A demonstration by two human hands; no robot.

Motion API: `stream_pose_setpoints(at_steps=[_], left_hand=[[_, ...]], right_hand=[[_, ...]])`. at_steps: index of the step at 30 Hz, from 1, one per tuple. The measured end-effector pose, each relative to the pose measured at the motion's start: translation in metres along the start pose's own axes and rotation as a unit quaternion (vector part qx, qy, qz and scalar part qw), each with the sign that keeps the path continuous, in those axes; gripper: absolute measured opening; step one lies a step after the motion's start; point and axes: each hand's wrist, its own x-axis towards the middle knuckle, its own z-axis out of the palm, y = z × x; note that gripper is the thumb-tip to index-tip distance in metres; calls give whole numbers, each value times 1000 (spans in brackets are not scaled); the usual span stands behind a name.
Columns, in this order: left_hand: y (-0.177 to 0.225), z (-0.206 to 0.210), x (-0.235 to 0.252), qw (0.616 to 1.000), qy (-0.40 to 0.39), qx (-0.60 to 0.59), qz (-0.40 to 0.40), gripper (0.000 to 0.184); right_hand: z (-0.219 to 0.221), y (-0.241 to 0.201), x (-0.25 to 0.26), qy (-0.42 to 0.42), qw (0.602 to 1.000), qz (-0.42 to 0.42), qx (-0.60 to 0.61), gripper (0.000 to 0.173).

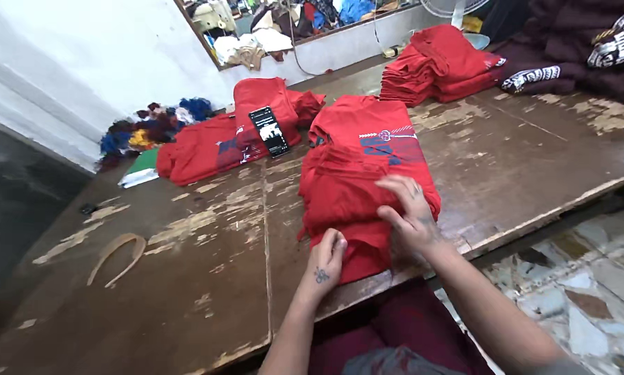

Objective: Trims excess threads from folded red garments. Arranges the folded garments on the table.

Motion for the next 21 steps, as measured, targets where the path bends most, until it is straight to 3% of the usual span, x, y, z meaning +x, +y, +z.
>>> stream_pose_setpoints(at_steps=[1, 3, 7, 11, 12, 16, 18, 21], left_hand=[[2, 4, 0, 999, 35, -7, 13, 24], [9, 7, 1, 997, -17, 28, 67, 22], [9, -14, 4, 984, -155, 57, 72, 23], [2, -22, 8, 943, -312, 112, -34, 30], [6, -16, 9, 940, -317, 116, -43, 31], [20, 29, 10, 990, -126, -55, 23, 29], [13, 55, 10, 990, -111, -88, -4, 30], [1, 59, 4, 989, -85, -120, -1, 29]], right_hand=[[-1, -10, -16, -55, 997, 31, 46, 65], [14, -14, -36, -159, 984, 42, 73, 62], [9, 8, -55, -105, 988, 51, -99, 31], [-6, 16, -87, -120, 988, -19, -100, 21], [-8, 15, -91, -130, 987, -16, -93, 22], [-8, 14, -94, -119, 989, -4, -87, 24], [-10, 19, -106, -73, 994, -22, -81, 19], [-33, 24, -126, -75, 997, -4, -28, 21]])
